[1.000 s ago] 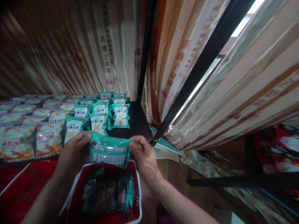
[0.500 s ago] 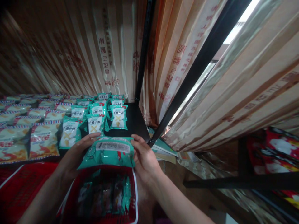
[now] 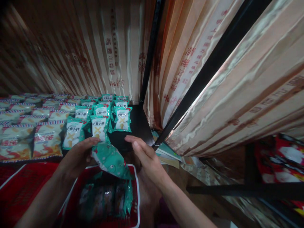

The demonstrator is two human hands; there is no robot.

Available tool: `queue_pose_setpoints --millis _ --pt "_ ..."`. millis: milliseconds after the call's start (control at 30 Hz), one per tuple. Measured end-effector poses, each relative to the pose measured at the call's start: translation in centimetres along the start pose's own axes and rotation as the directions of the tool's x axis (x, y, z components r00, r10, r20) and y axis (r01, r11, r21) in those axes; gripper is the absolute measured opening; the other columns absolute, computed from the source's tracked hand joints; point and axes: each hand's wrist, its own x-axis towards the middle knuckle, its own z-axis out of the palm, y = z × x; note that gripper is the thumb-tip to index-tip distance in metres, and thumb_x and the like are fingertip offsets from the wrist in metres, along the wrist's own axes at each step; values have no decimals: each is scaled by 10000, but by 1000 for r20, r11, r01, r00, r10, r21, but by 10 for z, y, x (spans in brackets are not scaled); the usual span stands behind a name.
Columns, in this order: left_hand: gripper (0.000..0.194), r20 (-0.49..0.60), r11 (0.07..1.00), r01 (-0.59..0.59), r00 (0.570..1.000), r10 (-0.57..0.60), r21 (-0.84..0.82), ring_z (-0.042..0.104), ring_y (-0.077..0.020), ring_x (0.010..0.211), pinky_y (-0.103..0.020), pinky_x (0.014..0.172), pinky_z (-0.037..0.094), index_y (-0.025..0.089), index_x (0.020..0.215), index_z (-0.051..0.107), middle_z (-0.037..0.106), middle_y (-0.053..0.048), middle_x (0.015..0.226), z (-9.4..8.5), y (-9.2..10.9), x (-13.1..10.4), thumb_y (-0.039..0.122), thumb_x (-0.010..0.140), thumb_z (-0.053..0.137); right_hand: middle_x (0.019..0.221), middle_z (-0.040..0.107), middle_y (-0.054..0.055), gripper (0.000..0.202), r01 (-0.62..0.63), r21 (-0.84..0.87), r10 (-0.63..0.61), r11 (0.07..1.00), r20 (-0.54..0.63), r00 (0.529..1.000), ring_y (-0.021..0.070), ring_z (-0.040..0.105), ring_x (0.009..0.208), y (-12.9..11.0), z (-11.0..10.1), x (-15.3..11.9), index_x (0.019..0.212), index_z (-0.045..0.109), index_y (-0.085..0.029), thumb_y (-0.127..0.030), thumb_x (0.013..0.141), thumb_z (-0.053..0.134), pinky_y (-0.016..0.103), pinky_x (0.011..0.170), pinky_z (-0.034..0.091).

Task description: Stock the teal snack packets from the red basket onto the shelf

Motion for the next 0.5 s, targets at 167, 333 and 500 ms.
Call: queue_pose_setpoints --millis 167,333,500 --pt "208 -60 997 25 998 -29 -68 425 -29 361 -97 324 297 128 742 586 518 57 479 4 1 -2 155 573 705 1331 570 69 501 -23 122 0 992 185 983 263 492 1247 2 -3 -4 1283 552 -272 -567 890 452 464 1073 339" --pt "71 -111 988 56 991 -72 -144 464 -39 342 -94 327 362 116 723 584 541 28 469 7 2 -2 48 717 565 1366 537 50 533 -105 68 87 992 225 970 281 459 1277 -1 -2 -5 1296 539 -285 -528 826 592 457 1079 330" --pt "188 -120 976 107 984 -131 -188 571 -77 407 -90 375 444 88 742 606 587 -30 484 10 2 -2 -8 813 460 1387 507 48 704 -129 47 108 991 313 944 274 478 1253 -2 3 -3 1360 453 -277 -316 727 758 431 1052 376"
